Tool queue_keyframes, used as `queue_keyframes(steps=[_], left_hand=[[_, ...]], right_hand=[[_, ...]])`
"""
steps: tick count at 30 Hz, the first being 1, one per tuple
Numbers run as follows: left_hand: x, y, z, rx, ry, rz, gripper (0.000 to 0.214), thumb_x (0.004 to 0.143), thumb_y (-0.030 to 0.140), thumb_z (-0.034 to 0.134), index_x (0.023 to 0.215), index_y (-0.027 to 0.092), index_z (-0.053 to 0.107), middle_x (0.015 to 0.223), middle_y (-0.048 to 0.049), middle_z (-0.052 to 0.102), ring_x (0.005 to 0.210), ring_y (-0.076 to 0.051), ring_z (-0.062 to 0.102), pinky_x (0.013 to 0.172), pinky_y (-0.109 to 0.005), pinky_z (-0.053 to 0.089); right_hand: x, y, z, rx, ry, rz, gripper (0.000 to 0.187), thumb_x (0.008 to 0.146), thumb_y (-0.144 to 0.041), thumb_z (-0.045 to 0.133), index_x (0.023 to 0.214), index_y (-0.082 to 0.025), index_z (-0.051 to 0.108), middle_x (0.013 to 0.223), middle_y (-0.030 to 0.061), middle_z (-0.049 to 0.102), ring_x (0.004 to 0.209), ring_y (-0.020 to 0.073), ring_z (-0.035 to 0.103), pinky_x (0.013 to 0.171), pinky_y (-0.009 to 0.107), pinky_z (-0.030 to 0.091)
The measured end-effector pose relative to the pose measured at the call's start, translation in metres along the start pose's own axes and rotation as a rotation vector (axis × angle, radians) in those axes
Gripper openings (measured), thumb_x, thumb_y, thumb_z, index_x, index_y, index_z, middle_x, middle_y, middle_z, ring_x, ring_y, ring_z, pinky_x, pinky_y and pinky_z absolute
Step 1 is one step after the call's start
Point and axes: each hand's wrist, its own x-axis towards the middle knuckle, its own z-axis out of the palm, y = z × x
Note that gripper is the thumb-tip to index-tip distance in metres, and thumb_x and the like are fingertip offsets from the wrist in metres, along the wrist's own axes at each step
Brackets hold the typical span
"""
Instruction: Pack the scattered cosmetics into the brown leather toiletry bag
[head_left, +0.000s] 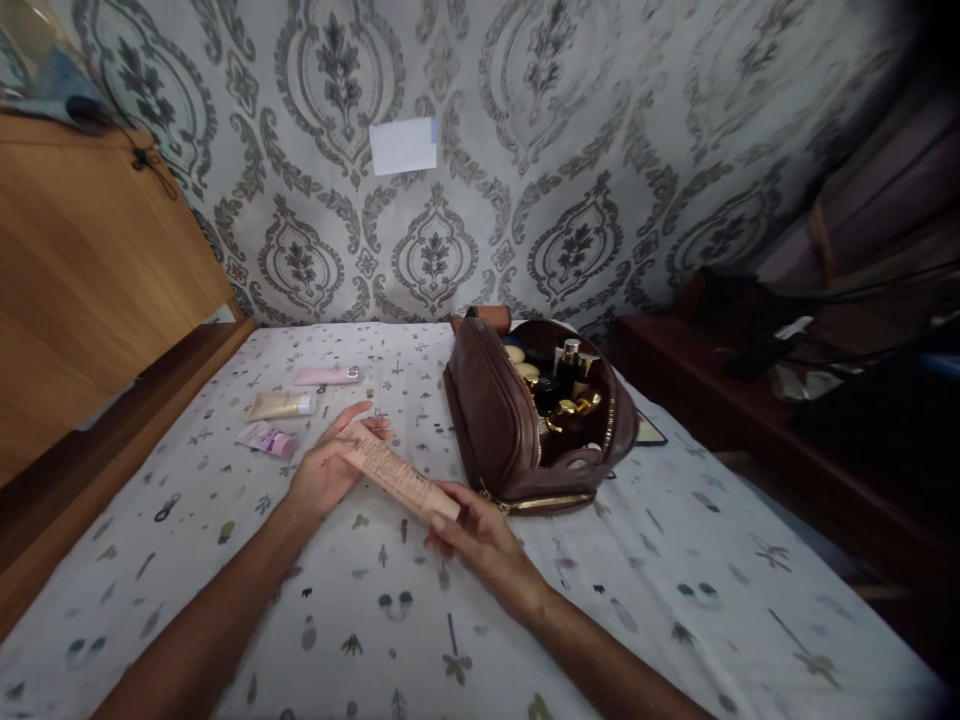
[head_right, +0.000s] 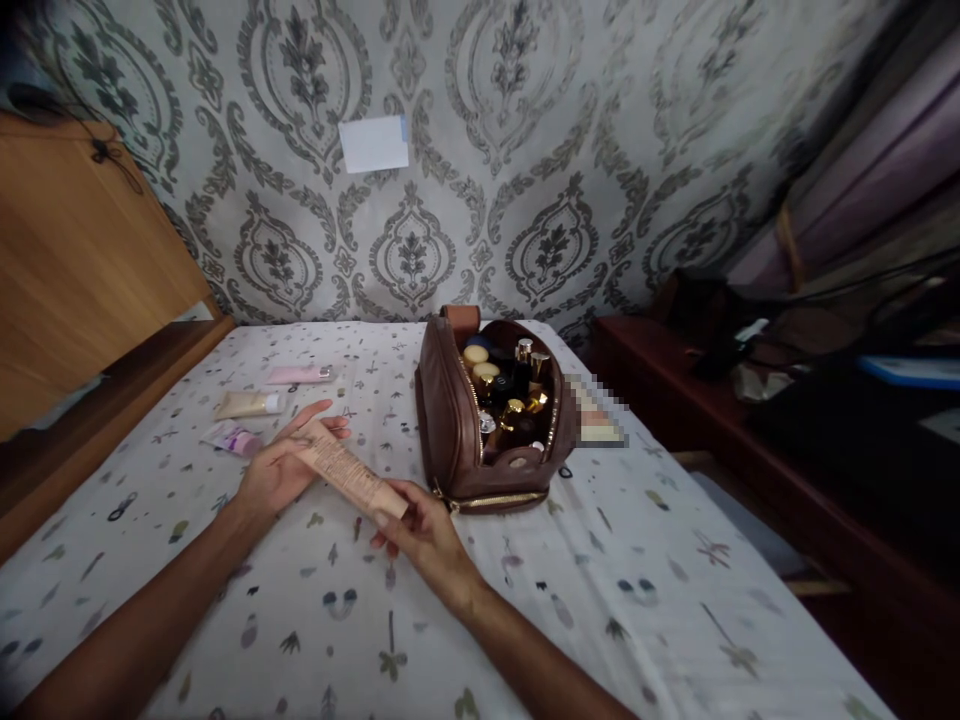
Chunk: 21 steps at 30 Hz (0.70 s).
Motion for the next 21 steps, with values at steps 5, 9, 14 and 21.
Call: queue_keyframes(steps=[5,9,14,21], left_hand=[[-0.006,0.006,0.011,0.06,-0.033,-0.01,0.055,0.07,0.016,0.063,0.126,0.019,0.062,0.115,-0.0124,0.07,0.11,-0.03,0.063,0.084,-0.037,0.053],[-0.004,0.013,0.032,0.05,-0.004,-0.007,0.049,0.077,0.034,0.07,0.123,0.019,0.064,0.111,-0.012,0.071,0.106,-0.028,0.065,0.079,-0.033,0.055],[0.016,0.028,0.061,0.04,0.048,0.07,0.054,0.078,0.065,0.064,0.106,0.019,0.07,0.101,-0.01,0.072,0.098,-0.027,0.066,0.075,-0.035,0.057],[0.047,0.028,0.121,0.936,-0.286,0.55,0.025,0.079,0.028,0.068,0.104,0.024,0.072,0.098,-0.0067,0.065,0.092,-0.025,0.061,0.074,-0.029,0.05]], right_hand=[[-0.005,-0.005,0.0,0.241,-0.116,0.107,0.05,0.074,-0.056,0.077,0.097,-0.012,0.07,0.078,0.0036,0.066,0.059,0.0125,0.063,0.049,0.02,0.04],[-0.015,-0.011,-0.001,0.311,-0.262,0.16,0.052,0.067,-0.051,0.084,0.098,-0.012,0.069,0.081,0.0049,0.069,0.065,0.0139,0.066,0.055,0.02,0.043],[-0.039,-0.036,-0.013,0.303,-0.22,0.073,0.05,0.063,-0.047,0.087,0.098,-0.016,0.07,0.084,0.0035,0.07,0.072,0.0142,0.065,0.064,0.022,0.046],[-0.079,-0.1,-0.051,0.191,-0.018,-0.115,0.047,0.067,-0.05,0.084,0.099,-0.019,0.07,0.088,0.0053,0.07,0.076,0.0165,0.062,0.067,0.025,0.045]])
